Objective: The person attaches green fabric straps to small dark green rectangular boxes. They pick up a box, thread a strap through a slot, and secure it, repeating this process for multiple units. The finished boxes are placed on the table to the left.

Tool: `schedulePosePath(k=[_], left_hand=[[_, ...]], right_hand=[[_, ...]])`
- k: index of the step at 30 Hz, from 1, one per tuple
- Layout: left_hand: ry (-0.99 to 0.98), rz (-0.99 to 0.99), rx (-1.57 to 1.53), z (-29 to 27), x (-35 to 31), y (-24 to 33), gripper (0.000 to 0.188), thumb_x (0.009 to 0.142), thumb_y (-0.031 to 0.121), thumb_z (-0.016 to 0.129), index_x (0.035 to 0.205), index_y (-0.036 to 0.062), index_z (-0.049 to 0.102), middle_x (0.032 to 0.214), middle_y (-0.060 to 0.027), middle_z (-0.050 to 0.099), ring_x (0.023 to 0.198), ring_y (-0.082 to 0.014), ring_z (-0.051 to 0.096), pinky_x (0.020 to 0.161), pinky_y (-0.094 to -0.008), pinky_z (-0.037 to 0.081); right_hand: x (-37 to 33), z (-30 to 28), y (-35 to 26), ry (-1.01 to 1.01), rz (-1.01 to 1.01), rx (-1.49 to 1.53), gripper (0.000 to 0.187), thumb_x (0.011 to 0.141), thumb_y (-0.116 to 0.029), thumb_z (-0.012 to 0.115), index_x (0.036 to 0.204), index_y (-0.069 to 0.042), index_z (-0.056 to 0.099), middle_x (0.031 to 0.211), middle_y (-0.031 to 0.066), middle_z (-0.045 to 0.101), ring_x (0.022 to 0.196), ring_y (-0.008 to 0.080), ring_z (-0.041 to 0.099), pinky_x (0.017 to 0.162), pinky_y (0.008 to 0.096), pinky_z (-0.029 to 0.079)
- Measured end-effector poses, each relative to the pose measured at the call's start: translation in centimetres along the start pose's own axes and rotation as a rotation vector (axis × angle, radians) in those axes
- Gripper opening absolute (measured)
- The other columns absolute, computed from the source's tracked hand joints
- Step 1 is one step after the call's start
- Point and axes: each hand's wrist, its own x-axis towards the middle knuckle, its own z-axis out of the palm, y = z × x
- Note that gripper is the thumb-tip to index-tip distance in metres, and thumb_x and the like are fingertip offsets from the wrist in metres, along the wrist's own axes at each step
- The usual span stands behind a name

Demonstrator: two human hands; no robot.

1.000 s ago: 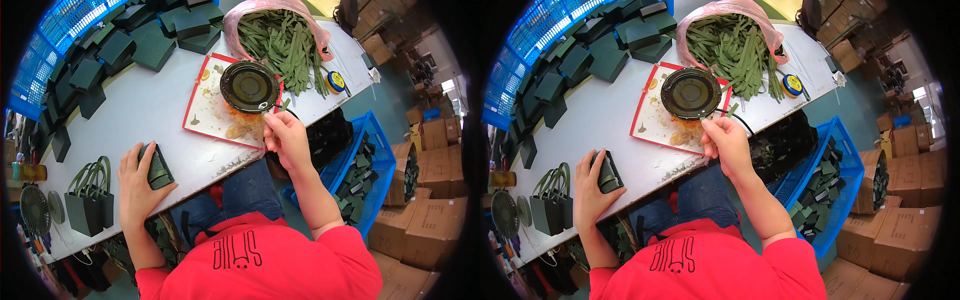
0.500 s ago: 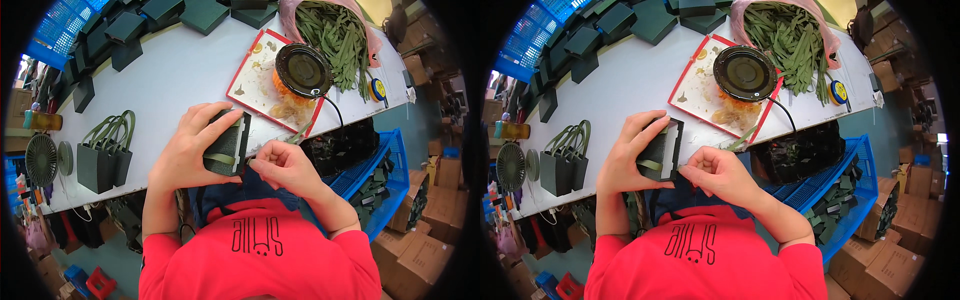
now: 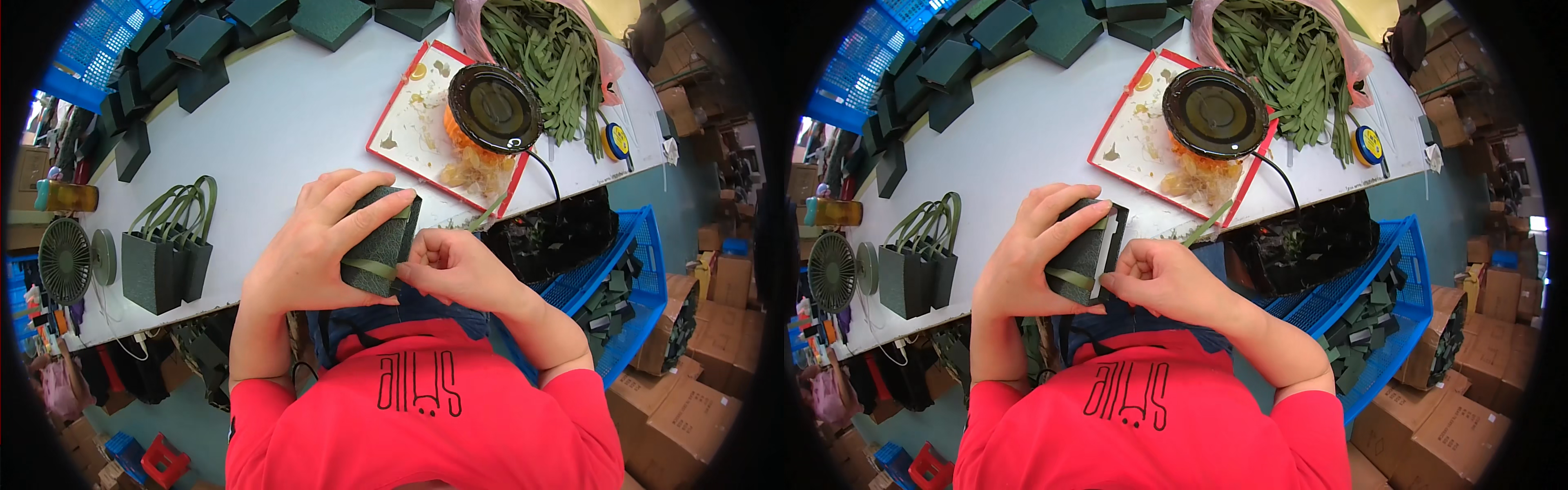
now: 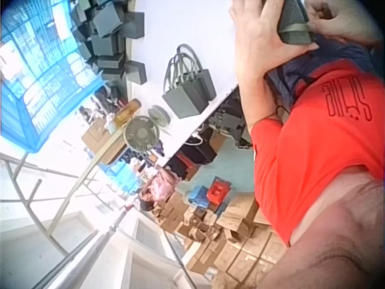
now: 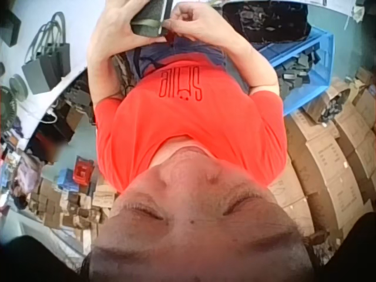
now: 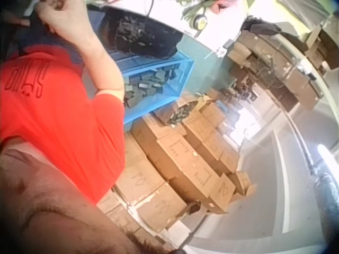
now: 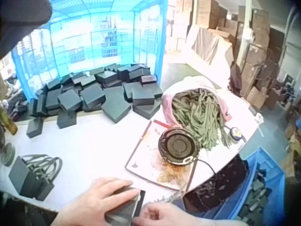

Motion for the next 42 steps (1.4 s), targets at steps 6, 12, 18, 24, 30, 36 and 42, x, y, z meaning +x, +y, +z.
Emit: schedulePosePath(k=[6, 12, 18, 24, 30, 36, 42], left_hand=[[-0.019, 0.025, 0.057, 0.3, -0.1, 0.2, 0.091, 0.055, 0.038, 0.093, 0.135, 0.0059, 0.062, 0.139, -0.0159, 0.055, 0.124, -0.0386, 0.052, 0.103, -0.0499, 0.044], [0.039, -0.026, 0.047, 1.0, -0.3, 0.2, 0.091, 0.053, 0.030, 0.093, 0.136, 0.0125, 0.062, 0.137, -0.0122, 0.056, 0.125, -0.0352, 0.051, 0.103, -0.0483, 0.041], [0.107, -0.094, 0.053, 0.4, -0.8, -0.3, 0.091, 0.053, 0.031, 0.093, 0.136, 0.0104, 0.061, 0.137, -0.0127, 0.056, 0.125, -0.0360, 0.052, 0.104, -0.0482, 0.041], [0.115, -0.078, 0.085, 0.1, -0.6, 0.0, 0.089, 0.055, 0.032, 0.093, 0.136, 0.0100, 0.062, 0.137, -0.0123, 0.056, 0.125, -0.0354, 0.052, 0.104, -0.0480, 0.041], [0.087, -0.029, 0.109, 0.8, -0.1, 0.7, 0.086, 0.054, 0.030, 0.091, 0.134, 0.0135, 0.063, 0.137, -0.0113, 0.056, 0.126, -0.0334, 0.052, 0.102, -0.0479, 0.040], [0.059, -0.033, 0.186, 1.0, 0.0, 1.0, 0.090, 0.055, 0.035, 0.093, 0.135, 0.0091, 0.062, 0.140, -0.0144, 0.055, 0.127, -0.0382, 0.051, 0.105, -0.0501, 0.042], [0.173, -0.083, 0.189, 1.0, -0.3, 0.3, 0.090, 0.054, 0.031, 0.092, 0.137, 0.0145, 0.061, 0.140, -0.0104, 0.053, 0.126, -0.0339, 0.051, 0.102, -0.0486, 0.040]], right_hand=[[0.8, 0.3, 1.3, 0.007, -0.058, -0.038, 0.029, 0.093, -0.021, 0.071, 0.076, -0.001, 0.060, 0.067, 0.0010, 0.063, 0.062, 0.0077, 0.059, 0.056, 0.0260, 0.046], [1.2, -0.6, 1.5, -0.039, -0.082, -0.061, 0.023, 0.098, -0.020, 0.066, 0.088, 0.001, 0.064, 0.077, 0.0036, 0.069, 0.063, 0.0084, 0.061, 0.056, 0.0258, 0.047], [-0.9, -0.9, 1.4, 0.331, -0.319, 0.154, 0.027, 0.105, -0.018, 0.060, 0.124, 0.000, 0.066, 0.101, 0.0055, 0.076, 0.060, 0.0014, 0.053, 0.053, 0.0175, 0.041], [-0.6, 0.9, 3.3, 0.490, -0.517, 0.125, 0.015, 0.097, -0.008, 0.071, 0.107, 0.003, 0.069, 0.090, 0.0026, 0.073, 0.067, 0.0000, 0.056, 0.057, 0.0176, 0.043], [0.7, 1.2, 2.3, 0.303, -0.416, -0.249, 0.021, 0.091, -0.015, 0.075, 0.083, 0.002, 0.066, 0.081, 0.0025, 0.057, 0.060, 0.0074, 0.053, 0.055, 0.0266, 0.043], [0.9, 0.0, 1.9, 0.129, -0.203, -0.150, 0.017, 0.097, -0.015, 0.068, 0.091, 0.001, 0.070, 0.099, 0.0040, 0.061, 0.069, 0.0068, 0.056, 0.060, 0.0249, 0.047], [-0.3, -0.3, 3.5, 0.580, -0.710, -0.086, 0.008, 0.099, -0.007, 0.066, 0.102, -0.001, 0.071, 0.106, 0.0053, 0.068, 0.077, 0.0058, 0.058, 0.065, 0.0218, 0.047]])
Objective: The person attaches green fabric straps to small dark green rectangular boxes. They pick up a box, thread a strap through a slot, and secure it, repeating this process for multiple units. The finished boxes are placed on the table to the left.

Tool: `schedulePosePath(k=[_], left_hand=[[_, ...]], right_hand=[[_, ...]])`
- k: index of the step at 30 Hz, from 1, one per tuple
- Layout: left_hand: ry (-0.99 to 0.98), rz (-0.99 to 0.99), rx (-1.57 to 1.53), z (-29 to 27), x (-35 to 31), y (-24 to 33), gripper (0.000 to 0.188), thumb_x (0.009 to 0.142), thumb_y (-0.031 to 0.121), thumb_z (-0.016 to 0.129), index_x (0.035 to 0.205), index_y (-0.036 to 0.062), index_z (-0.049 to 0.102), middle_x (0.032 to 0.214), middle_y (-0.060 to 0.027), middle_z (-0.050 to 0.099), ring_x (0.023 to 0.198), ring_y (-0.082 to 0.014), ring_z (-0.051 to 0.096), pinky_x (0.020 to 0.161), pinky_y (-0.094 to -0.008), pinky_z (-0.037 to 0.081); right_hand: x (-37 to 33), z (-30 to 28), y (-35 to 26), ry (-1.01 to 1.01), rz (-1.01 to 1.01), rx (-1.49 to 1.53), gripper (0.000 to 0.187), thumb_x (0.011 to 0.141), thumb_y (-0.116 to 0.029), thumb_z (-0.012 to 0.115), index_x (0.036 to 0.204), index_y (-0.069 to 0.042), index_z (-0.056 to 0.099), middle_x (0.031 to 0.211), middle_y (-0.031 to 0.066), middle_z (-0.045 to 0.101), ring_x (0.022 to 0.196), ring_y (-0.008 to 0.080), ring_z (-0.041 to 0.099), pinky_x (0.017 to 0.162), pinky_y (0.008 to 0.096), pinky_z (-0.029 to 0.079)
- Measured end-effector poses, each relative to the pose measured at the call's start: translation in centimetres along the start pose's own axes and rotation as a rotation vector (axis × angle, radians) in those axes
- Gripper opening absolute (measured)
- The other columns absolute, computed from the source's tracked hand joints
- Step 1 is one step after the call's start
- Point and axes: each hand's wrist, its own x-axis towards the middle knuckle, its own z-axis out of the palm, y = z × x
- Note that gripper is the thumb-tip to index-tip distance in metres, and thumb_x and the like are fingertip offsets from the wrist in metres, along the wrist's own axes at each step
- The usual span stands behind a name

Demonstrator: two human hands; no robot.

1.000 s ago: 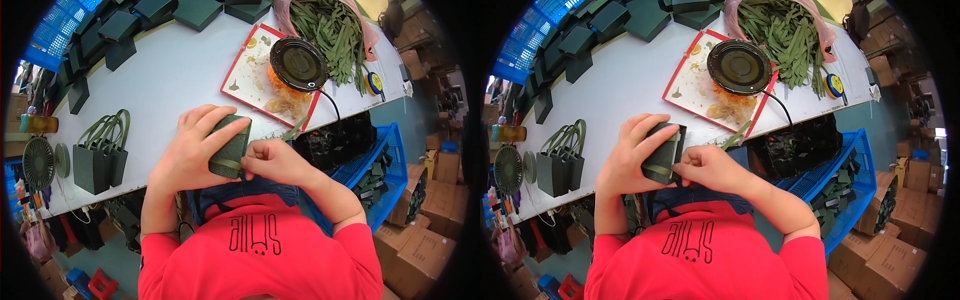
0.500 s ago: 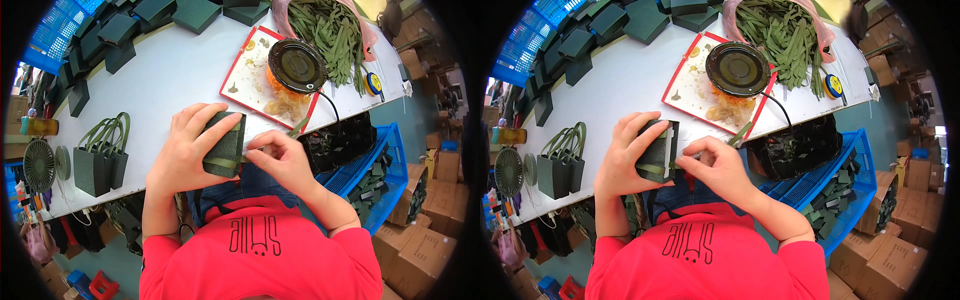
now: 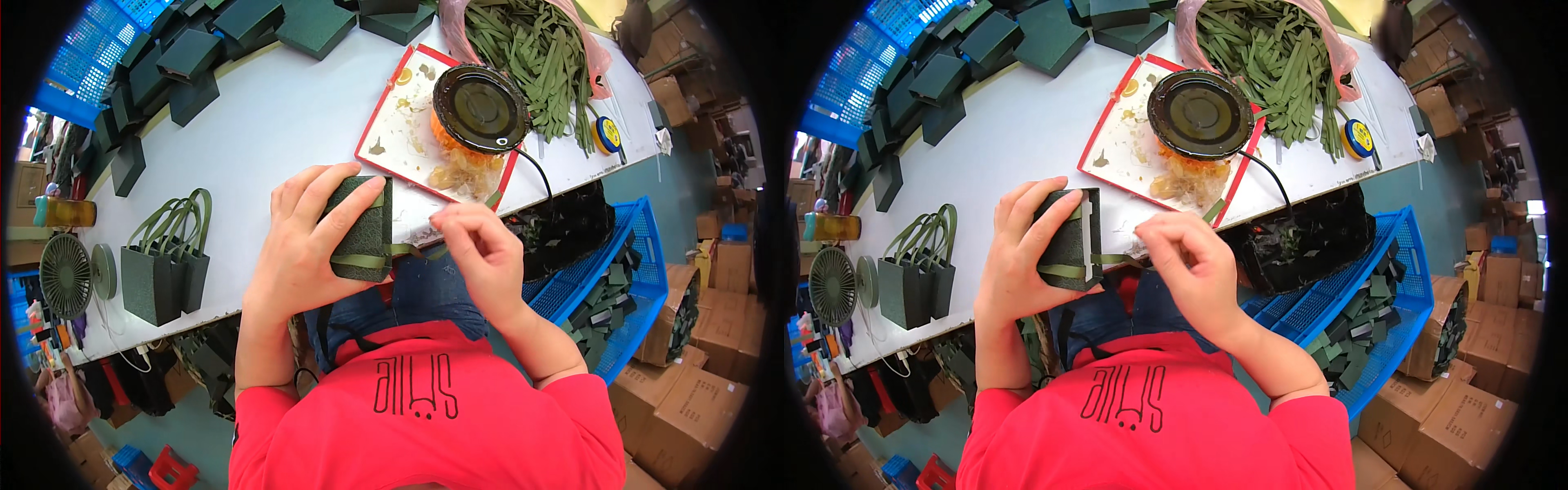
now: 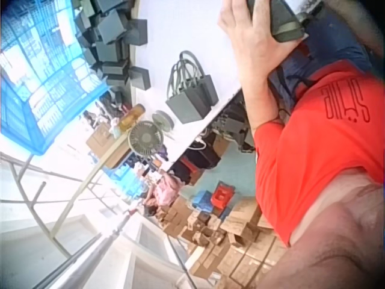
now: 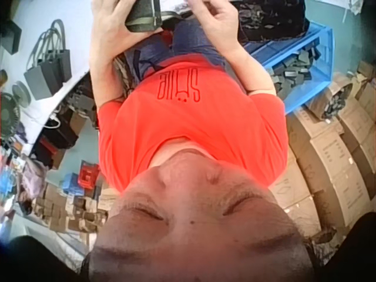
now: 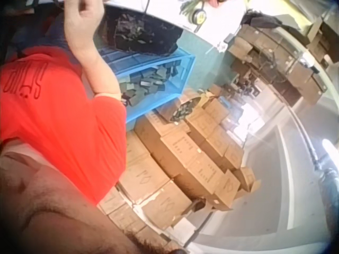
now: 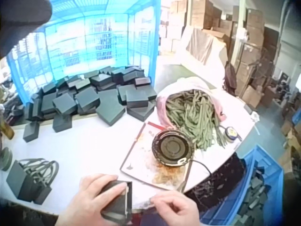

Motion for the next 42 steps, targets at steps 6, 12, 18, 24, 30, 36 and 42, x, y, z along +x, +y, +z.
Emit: schedulePosePath(k=[6, 12, 18, 24, 30, 36, 42], left_hand=[[0.089, 0.072, 0.042, 0.5, 0.2, 0.2, 0.083, 0.058, 0.033, 0.089, 0.134, 0.0156, 0.063, 0.141, -0.0108, 0.054, 0.125, -0.0338, 0.051, 0.102, -0.0489, 0.039], [0.115, 0.128, 0.132, 0.9, 0.1, 0.2, 0.075, 0.062, 0.036, 0.086, 0.131, 0.0180, 0.065, 0.141, -0.0103, 0.054, 0.125, -0.0333, 0.051, 0.102, -0.0505, 0.038], [0.101, 0.094, 0.133, 1.0, -0.2, 0.3, 0.073, 0.063, 0.038, 0.086, 0.131, 0.0184, 0.065, 0.141, -0.0104, 0.054, 0.125, -0.0337, 0.050, 0.104, -0.0513, 0.038], [0.113, 0.114, 0.160, 1.2, -0.3, 0.2, 0.074, 0.063, 0.037, 0.086, 0.131, 0.0184, 0.064, 0.141, -0.0114, 0.053, 0.126, -0.0345, 0.050, 0.104, -0.0521, 0.038], [0.108, 0.100, 0.120, 1.5, -0.6, 0.1, 0.075, 0.061, 0.035, 0.087, 0.131, 0.0176, 0.064, 0.141, -0.0125, 0.053, 0.126, -0.0355, 0.050, 0.104, -0.0524, 0.038], [0.124, 0.092, 0.092, 1.7, -0.6, 0.1, 0.076, 0.060, 0.031, 0.087, 0.131, 0.0169, 0.065, 0.142, -0.0127, 0.053, 0.126, -0.0355, 0.050, 0.103, -0.0519, 0.038], [0.143, 0.093, 0.108, 1.6, -0.7, -0.3, 0.078, 0.059, 0.029, 0.088, 0.132, 0.0157, 0.064, 0.142, -0.0129, 0.053, 0.126, -0.0353, 0.050, 0.103, -0.0512, 0.039]], right_hand=[[-0.6, 1.4, -1.2, -0.199, 0.156, -0.128, 0.012, 0.093, -0.009, 0.073, 0.086, 0.000, 0.068, 0.086, 0.0051, 0.064, 0.055, 0.0047, 0.049, 0.052, 0.0239, 0.039], [-0.2, 2.3, -1.1, -0.202, 0.204, -0.137, 0.013, 0.090, -0.006, 0.072, 0.085, 0.001, 0.062, 0.080, 0.0048, 0.057, 0.054, 0.0065, 0.047, 0.052, 0.0257, 0.039], [-0.4, 2.3, -0.9, -0.200, 0.160, -0.154, 0.012, 0.088, -0.003, 0.071, 0.085, 0.001, 0.060, 0.080, 0.0060, 0.056, 0.056, 0.0086, 0.048, 0.053, 0.0273, 0.040], [0.1, 2.5, -1.1, -0.218, 0.199, -0.183, 0.015, 0.086, -0.002, 0.071, 0.082, 0.001, 0.057, 0.077, 0.0068, 0.055, 0.056, 0.0105, 0.049, 0.053, 0.0288, 0.040], [-0.1, 2.6, -0.8, -0.215, 0.247, -0.101, 0.015, 0.085, 0.000, 0.070, 0.082, 0.001, 0.056, 0.078, 0.0067, 0.055, 0.056, 0.0109, 0.048, 0.053, 0.0286, 0.040], [-0.6, 2.3, -0.4, -0.213, 0.247, -0.053, 0.011, 0.085, 0.001, 0.068, 0.084, 0.001, 0.058, 0.080, 0.0062, 0.056, 0.056, 0.0095, 0.048, 0.053, 0.0278, 0.040], [-0.6, 1.8, -1.1, -0.177, 0.156, -0.131, 0.005, 0.088, -0.001, 0.069, 0.091, 0.000, 0.065, 0.089, 0.0060, 0.063, 0.057, 0.0068, 0.050, 0.054, 0.0244, 0.041]])
